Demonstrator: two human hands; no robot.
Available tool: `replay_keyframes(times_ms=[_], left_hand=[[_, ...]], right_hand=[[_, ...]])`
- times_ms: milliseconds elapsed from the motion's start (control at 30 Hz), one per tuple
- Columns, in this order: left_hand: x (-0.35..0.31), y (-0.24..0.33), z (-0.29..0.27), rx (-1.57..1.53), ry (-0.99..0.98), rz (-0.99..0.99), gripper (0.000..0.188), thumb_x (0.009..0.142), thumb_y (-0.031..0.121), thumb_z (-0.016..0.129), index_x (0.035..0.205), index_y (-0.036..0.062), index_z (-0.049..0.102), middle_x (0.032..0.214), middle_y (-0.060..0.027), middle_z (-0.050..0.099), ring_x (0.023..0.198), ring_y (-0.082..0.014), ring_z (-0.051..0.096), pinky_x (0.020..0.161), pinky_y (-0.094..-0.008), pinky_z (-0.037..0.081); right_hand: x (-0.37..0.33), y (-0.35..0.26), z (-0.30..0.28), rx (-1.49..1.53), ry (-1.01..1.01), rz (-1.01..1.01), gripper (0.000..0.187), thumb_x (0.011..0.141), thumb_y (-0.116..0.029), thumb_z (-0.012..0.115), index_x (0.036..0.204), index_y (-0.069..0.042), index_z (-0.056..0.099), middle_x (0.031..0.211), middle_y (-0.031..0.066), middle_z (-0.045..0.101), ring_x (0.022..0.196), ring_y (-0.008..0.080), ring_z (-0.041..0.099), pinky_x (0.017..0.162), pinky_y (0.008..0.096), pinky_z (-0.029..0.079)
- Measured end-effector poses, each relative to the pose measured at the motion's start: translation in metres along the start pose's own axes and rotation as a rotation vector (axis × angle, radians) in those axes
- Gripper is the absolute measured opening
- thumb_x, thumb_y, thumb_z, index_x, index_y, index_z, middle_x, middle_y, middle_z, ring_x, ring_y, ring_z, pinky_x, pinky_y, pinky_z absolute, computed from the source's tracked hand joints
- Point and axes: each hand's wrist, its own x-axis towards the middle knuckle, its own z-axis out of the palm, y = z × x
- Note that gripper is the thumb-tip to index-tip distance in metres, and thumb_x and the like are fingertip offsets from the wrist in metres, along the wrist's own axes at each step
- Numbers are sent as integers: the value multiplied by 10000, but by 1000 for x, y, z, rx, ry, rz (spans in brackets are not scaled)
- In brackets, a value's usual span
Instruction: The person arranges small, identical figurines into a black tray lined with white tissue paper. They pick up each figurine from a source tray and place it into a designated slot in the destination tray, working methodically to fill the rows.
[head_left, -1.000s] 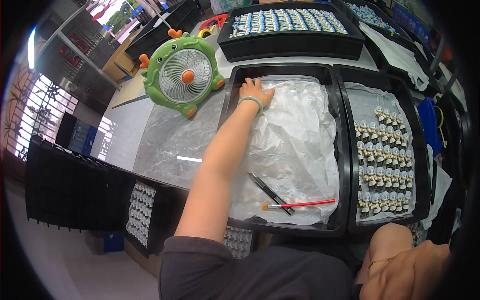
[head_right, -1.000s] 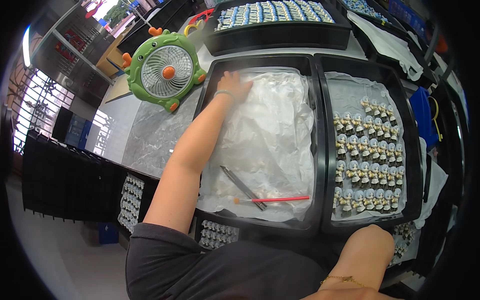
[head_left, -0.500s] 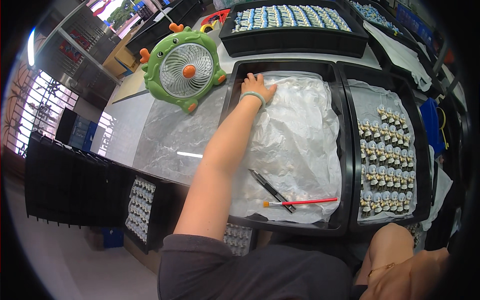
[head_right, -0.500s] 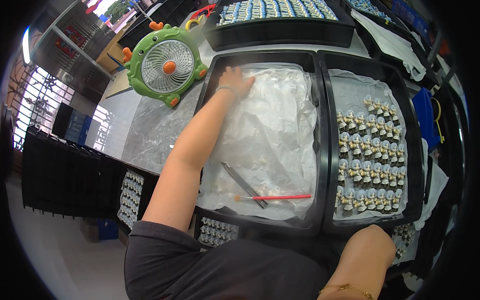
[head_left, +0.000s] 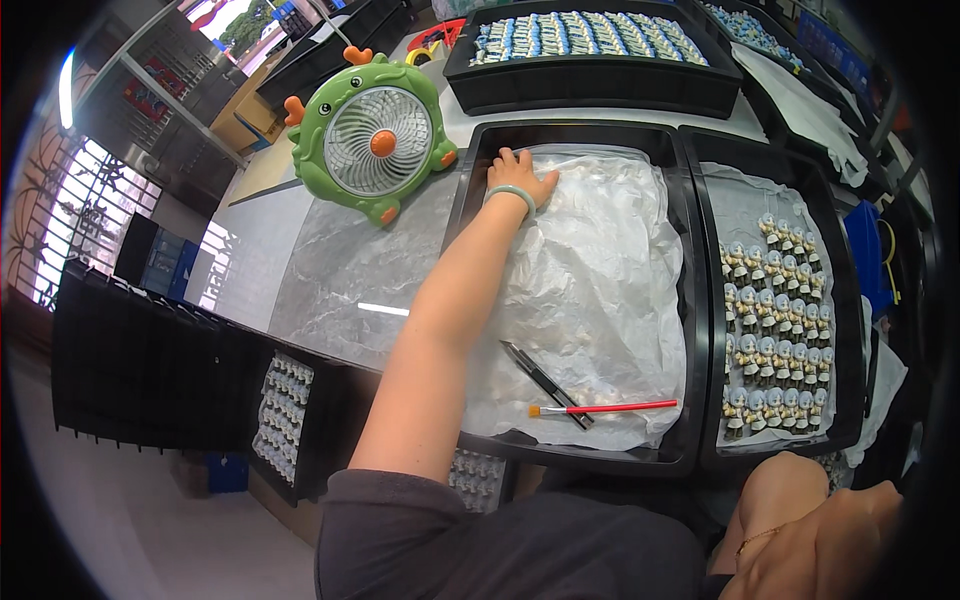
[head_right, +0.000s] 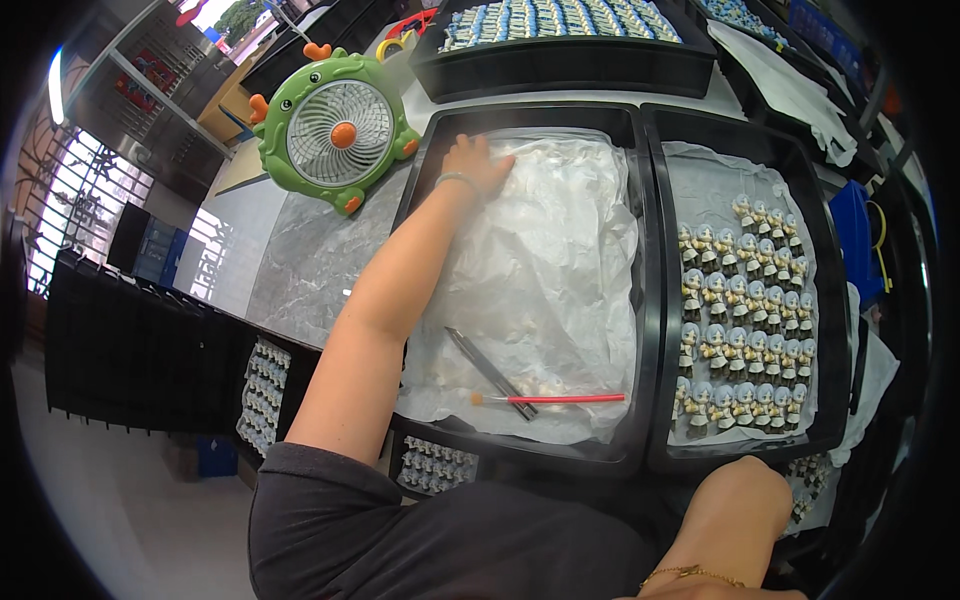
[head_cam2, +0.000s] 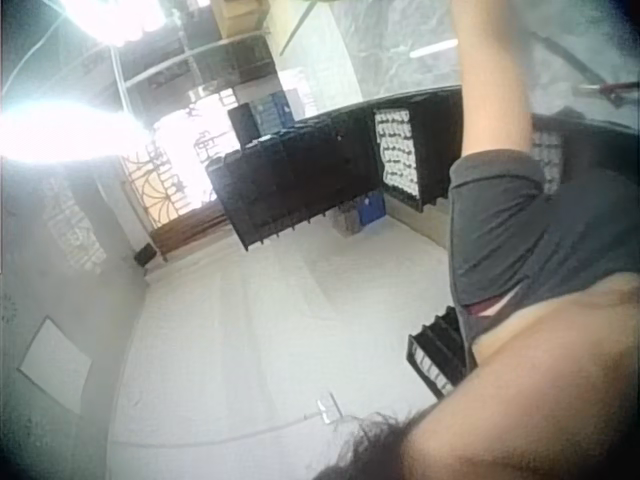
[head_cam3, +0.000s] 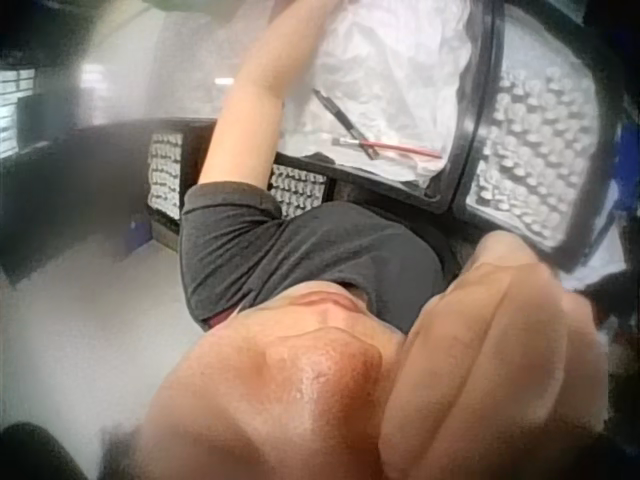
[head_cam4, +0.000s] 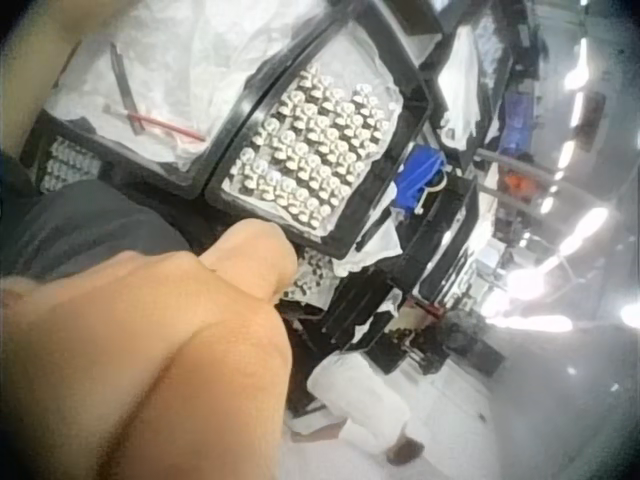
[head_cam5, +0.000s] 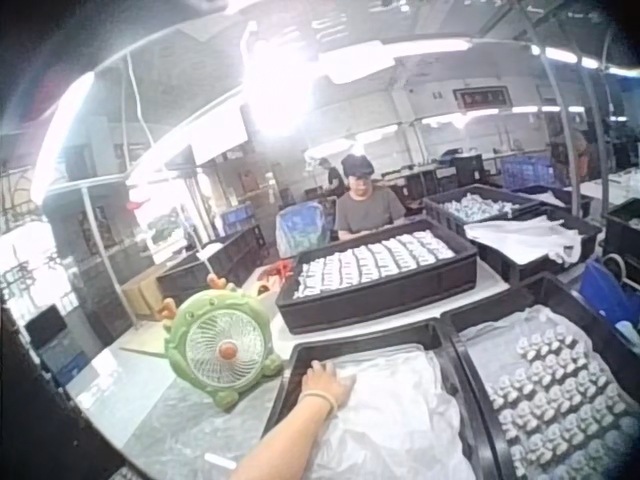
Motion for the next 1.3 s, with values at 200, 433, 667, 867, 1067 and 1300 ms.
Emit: replay_keyframes(times_ms=[200,433,667,867,1067,1300], left_hand=[[-1,0,-2,4,-10,-6,712,772,558,449,1247,31,392,1304,-231,323,1164,-333,396,949,-387,328],[-3,-1,1,43,70,-1,698,780,564,446,1224,27,420,1265,-218,372,1146,-323,424,936,-387,355],[-1,-3,-1,13,26,9,725,762,572,458,1228,19,408,1268,-240,352,1127,-346,422,922,-398,357],[5,7,5,56,35,34,733,774,576,447,1251,23,385,1266,-252,355,1125,-370,428,931,-416,360],[-1,-2,-5,66,26,4,718,777,586,449,1206,12,411,1214,-245,390,1094,-393,446,916,-437,369],[-1,5,-4,82,2,1,737,771,561,466,1262,18,376,1289,-249,333,1146,-363,404,956,-417,333]], right_hand=[[1,1,2,21,2,-3,480,901,-333,378,1065,103,495,1068,313,510,965,407,548,869,488,408],[6,11,2,83,-41,19,490,904,-340,372,1065,108,491,1067,323,506,961,413,549,867,494,409],[9,40,22,160,-82,155,500,907,-347,366,1064,112,487,1066,333,502,957,420,551,865,501,409],[20,57,38,242,-25,225,509,909,-353,361,1064,116,484,1066,342,499,954,426,552,864,507,410],[26,63,48,309,43,240,518,912,-359,356,1064,120,480,1065,350,496,950,432,553,863,513,411],[21,61,64,330,71,273,529,915,-366,350,1063,125,477,1064,360,492,946,438,554,861,520,412]])
